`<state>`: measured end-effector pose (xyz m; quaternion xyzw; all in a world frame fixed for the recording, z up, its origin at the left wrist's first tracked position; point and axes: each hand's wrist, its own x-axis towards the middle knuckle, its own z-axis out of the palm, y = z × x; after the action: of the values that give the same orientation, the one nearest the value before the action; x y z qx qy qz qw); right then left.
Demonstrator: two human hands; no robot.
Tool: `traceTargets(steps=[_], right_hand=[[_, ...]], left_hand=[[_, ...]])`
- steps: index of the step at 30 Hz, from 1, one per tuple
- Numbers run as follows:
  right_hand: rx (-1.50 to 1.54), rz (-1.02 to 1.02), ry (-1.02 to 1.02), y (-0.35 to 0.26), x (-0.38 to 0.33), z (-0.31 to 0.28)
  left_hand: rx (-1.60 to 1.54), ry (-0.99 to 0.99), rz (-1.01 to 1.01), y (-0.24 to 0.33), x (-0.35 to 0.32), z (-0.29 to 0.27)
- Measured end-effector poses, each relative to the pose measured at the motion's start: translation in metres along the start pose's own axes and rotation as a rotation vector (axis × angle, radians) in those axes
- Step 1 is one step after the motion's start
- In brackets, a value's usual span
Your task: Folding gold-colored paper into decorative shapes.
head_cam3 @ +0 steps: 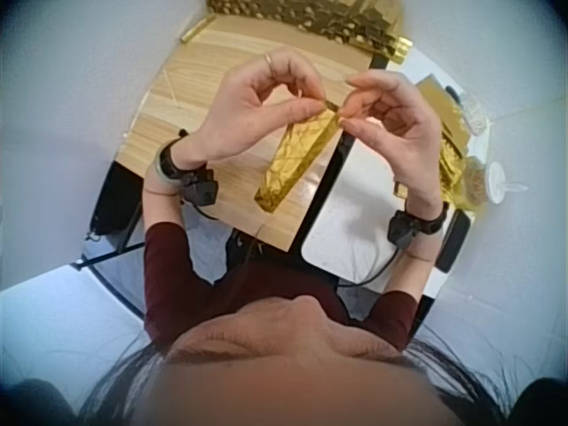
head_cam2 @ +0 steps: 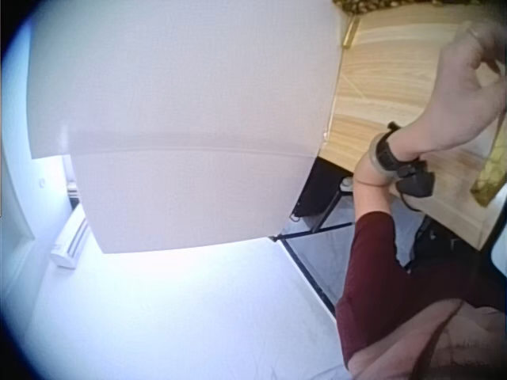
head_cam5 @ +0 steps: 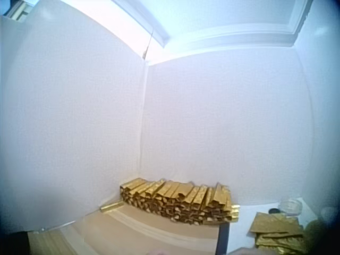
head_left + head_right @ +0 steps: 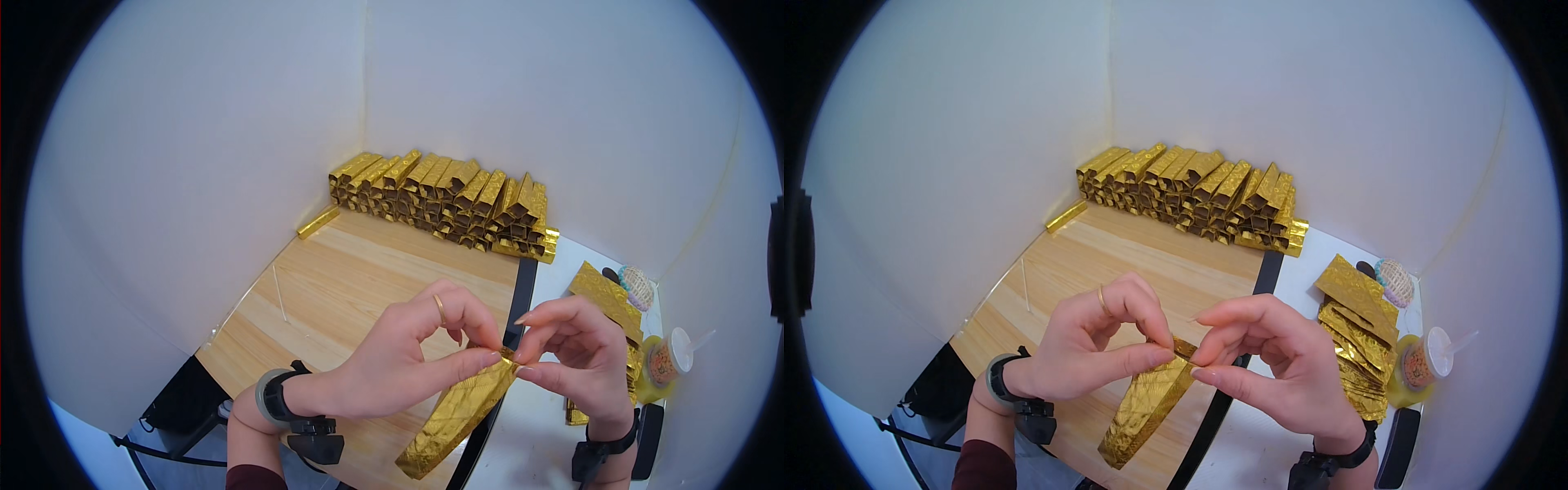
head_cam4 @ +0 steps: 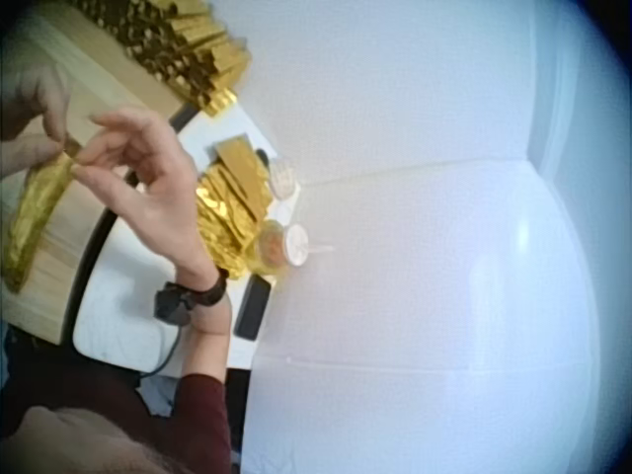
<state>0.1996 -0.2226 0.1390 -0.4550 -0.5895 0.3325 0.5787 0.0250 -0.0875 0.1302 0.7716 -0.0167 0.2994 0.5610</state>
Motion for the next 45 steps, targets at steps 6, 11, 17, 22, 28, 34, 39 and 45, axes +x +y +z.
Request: traceTargets(steps=[6,11,17,22,28,34,39,45], right_hand=[[-0.002,0.114,-0.074,-0.003,0.000,-0.003],[0.007,0.183,-0.120,0.000,0.003,-0.001],[0.138,0.225,-0.122,-0.005,0.002,-0.003],[0.320,0.211,-0.131,0.000,0.002,-0.004],[0.182,0.111,-0.149,0.004,0.002,-0.006],[0.175,0.067,-0.114,0.007,0.003,-0.005],[0.060,-0.037,-0.146,0.008,0.007,-0.006],[0.009,-0.009,-0.200,0.004,0.006,-0.008]], left_hand=[[0.084,-0.006,0.061,-0.001,0.001,0.001],[0.193,-0.014,0.050,-0.001,-0.001,0.001],[0.189,-0.028,0.031,0.001,-0.001,0.000],[0.028,-0.052,-0.019,0.000,-0.001,-0.002],[-0.069,-0.072,-0.051,-0.001,-0.002,-0.001],[-0.208,-0.072,-0.120,0.001,-0.003,0.000],[-0.153,-0.094,-0.107,0.002,-0.003,-0.002],[-0.083,-0.113,-0.120,0.010,-0.005,-0.001]])
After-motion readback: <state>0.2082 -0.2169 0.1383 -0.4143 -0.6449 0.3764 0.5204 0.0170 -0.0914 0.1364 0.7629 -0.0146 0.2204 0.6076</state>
